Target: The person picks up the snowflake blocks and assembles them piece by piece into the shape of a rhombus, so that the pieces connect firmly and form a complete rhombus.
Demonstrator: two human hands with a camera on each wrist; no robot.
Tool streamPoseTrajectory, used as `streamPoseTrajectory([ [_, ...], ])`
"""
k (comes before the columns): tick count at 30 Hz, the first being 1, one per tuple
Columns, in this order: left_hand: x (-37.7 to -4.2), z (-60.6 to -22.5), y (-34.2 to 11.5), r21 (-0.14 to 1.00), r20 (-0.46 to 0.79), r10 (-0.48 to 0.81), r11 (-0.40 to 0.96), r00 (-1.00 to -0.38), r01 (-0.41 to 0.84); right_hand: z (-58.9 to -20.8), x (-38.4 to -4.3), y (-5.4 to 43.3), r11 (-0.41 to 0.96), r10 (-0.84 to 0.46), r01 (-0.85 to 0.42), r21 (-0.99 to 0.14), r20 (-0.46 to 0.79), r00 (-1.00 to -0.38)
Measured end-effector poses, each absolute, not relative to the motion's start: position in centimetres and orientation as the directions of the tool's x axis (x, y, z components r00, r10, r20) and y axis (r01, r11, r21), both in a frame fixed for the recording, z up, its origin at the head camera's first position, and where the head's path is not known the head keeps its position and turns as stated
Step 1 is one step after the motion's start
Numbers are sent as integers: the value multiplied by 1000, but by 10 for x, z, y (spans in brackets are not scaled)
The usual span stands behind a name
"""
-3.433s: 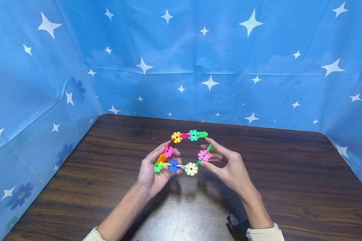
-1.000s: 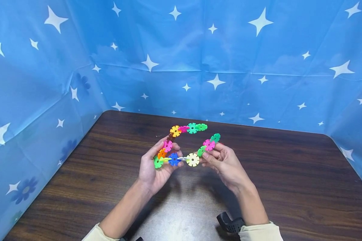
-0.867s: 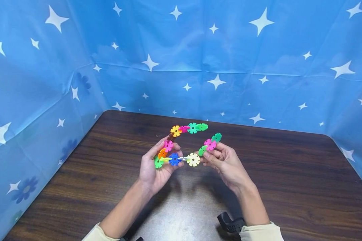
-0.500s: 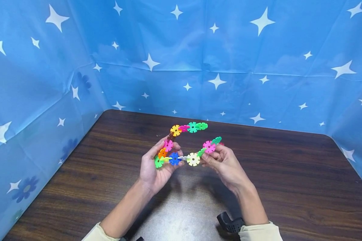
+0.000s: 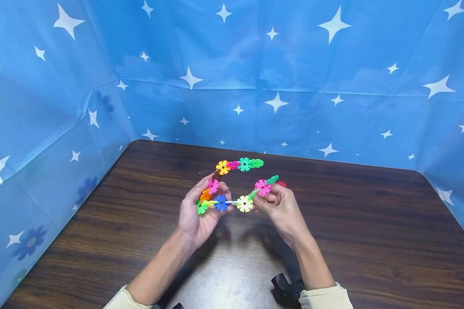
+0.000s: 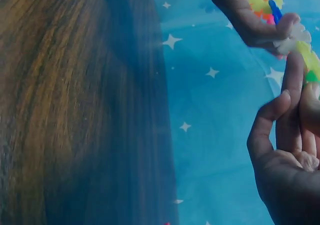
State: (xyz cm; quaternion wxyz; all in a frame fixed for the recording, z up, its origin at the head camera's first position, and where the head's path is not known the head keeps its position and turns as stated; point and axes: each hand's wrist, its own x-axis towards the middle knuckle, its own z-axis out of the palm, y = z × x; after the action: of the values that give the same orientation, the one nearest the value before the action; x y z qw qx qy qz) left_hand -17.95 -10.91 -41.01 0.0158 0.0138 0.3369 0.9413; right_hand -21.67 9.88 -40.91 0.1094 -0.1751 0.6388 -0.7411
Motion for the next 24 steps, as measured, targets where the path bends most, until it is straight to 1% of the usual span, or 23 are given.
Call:
streamPoseTrajectory([
  [4, -179, -411, -107, 636, -16, 42, -771, -999, -42, -407, -216, 98, -143, -374, -82, -986, 130, -918],
  [8, -180, -411, -106, 630, -18, 42, -775, -999, -44, -404, -216, 99, -115, -368, -92, -989, 129, -921],
  [11, -180, -410, -106, 633, 5, 53, -774, -999, -38, -404, -218, 101, -115, -393, -76, -990, 115, -912],
  [15, -179, -410, -106, 640, 26, 81, -767, -996, -46, -404, -223, 108, -88, -462, -48, -995, 83, -883],
  [18, -179, -410, -107, 640, 21, 73, -767, -997, -42, -406, -228, 116, 23, -500, -46, -999, 29, -865],
  [22, -179, -410, -109, 641, 6, 47, -767, -999, -33, -411, -235, 127, 189, -511, -73, -979, -34, -859],
  [24, -180, -410, -109, 641, -1, 46, -766, -999, -36, -414, -238, 132, 248, -502, -84, -965, -54, -863],
])
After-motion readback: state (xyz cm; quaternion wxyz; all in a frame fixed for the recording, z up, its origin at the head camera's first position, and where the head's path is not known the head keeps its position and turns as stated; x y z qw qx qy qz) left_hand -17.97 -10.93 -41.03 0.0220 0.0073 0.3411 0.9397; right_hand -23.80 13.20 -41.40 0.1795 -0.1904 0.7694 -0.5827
